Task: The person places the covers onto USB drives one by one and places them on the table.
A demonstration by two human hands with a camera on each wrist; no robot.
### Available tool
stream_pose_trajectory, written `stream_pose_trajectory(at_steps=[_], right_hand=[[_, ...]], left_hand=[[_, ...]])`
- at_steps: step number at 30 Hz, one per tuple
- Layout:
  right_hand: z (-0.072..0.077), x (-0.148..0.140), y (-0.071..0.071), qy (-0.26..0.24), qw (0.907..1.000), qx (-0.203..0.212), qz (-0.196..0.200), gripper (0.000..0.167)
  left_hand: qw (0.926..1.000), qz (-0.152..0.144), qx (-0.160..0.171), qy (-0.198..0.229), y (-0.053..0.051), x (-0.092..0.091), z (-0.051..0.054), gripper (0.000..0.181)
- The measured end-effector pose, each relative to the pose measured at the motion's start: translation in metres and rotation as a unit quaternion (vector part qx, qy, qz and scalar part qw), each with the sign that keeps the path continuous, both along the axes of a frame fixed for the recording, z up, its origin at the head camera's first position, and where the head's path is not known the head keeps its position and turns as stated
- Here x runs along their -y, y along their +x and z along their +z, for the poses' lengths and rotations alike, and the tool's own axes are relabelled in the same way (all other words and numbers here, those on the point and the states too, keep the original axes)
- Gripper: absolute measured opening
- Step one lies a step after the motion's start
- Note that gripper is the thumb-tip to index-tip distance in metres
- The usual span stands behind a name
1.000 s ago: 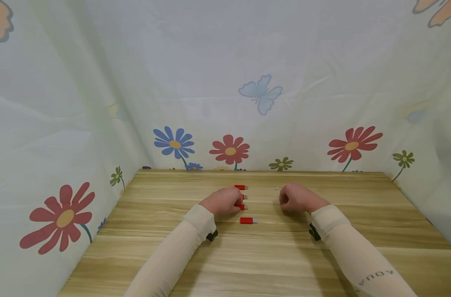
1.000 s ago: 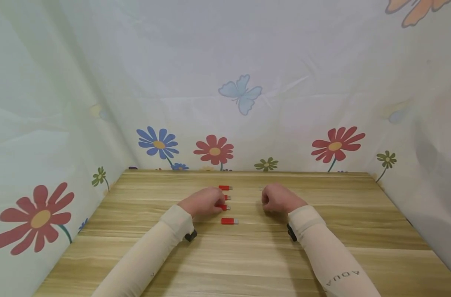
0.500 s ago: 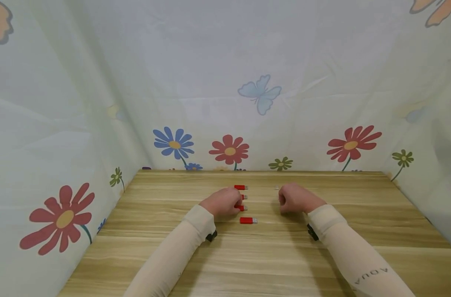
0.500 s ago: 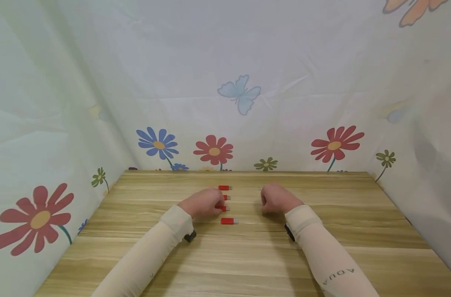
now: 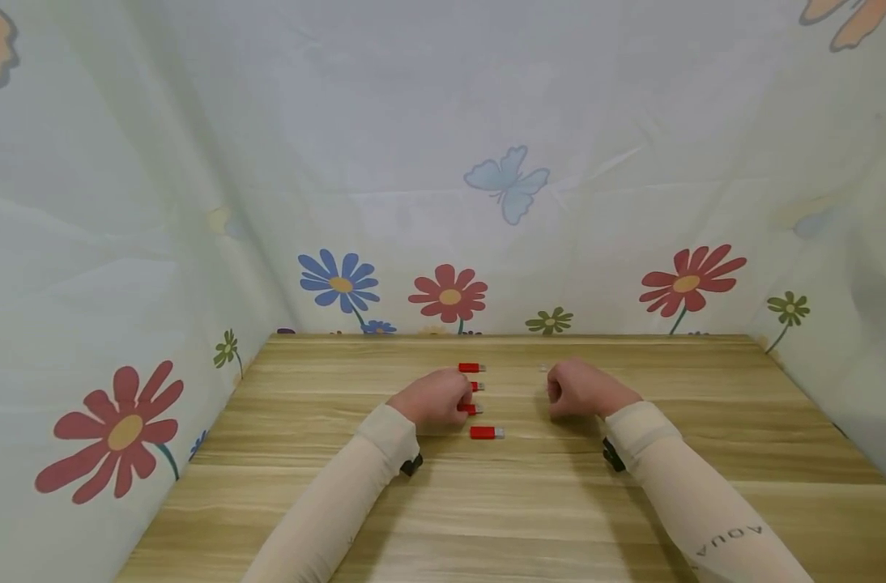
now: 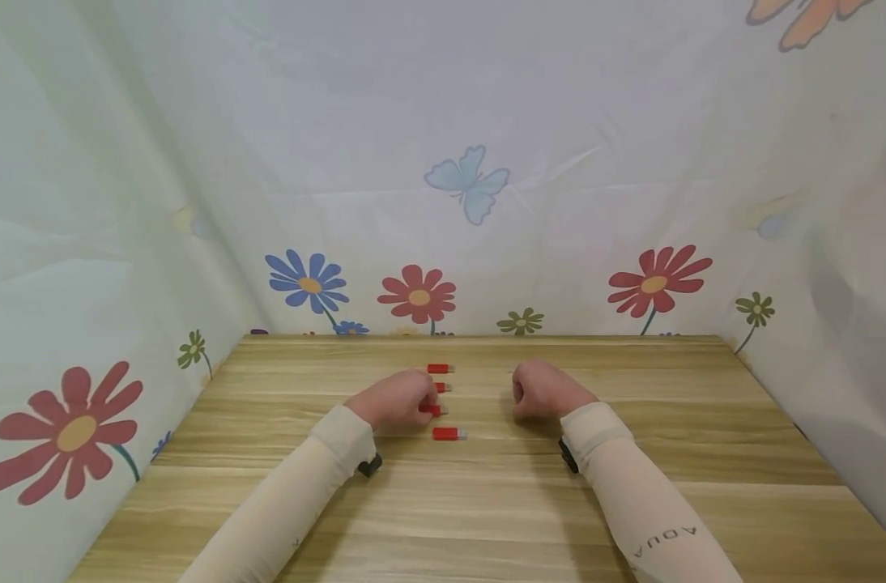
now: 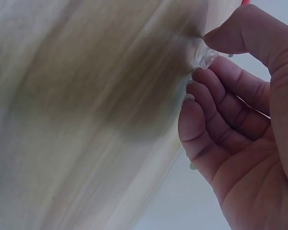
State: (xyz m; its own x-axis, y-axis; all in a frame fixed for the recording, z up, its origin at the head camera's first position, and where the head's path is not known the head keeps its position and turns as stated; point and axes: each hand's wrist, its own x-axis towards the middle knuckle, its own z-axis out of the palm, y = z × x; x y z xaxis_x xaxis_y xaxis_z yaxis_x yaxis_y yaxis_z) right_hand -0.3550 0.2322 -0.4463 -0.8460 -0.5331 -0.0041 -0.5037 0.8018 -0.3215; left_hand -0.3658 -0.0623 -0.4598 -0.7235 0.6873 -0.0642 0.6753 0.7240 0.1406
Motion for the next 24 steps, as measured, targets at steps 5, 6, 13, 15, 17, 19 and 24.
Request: stream_pose_trajectory(at_steps=[5,6,13,15,17,19,24], right_hand=[[0.0,0.0,0.001,-0.007,0.9999,-0.008,0.006,0.017],[0.0,-0.001,0.001,-0.008,0.9999,-0.01,0.007,0.016],[0.007,-0.001,0.004,-0.011,0.9999,-0.005,-0.006,0.015],[0.008,-0.002,0.005,-0.013,0.9999,-0.009,-0.004,0.015],[0.009,-0.003,0.007,-0.021,0.9997,-0.013,0.001,0.014],[0.009,-0.003,0.009,-0.031,0.9994,-0.017,0.004,0.014],[0.009,-0.001,0.013,-0.054,0.9982,-0.025,0.01,0.012]], left_hand=[[1.0,0.009,0.004,0.002,0.001,0.003,-0.002,0.027],[0.9999,0.013,0.007,0.004,0.001,0.004,-0.002,0.025],[0.9988,0.035,0.018,0.03,0.008,0.014,0.007,0.013],[0.9989,0.036,0.013,0.026,0.01,0.015,0.011,0.01],[0.9989,0.036,0.014,0.026,0.012,0.015,0.014,0.01],[0.9989,0.039,0.014,0.024,0.014,0.015,0.016,0.013],[0.999,0.038,0.005,0.022,0.016,0.014,0.018,0.019]])
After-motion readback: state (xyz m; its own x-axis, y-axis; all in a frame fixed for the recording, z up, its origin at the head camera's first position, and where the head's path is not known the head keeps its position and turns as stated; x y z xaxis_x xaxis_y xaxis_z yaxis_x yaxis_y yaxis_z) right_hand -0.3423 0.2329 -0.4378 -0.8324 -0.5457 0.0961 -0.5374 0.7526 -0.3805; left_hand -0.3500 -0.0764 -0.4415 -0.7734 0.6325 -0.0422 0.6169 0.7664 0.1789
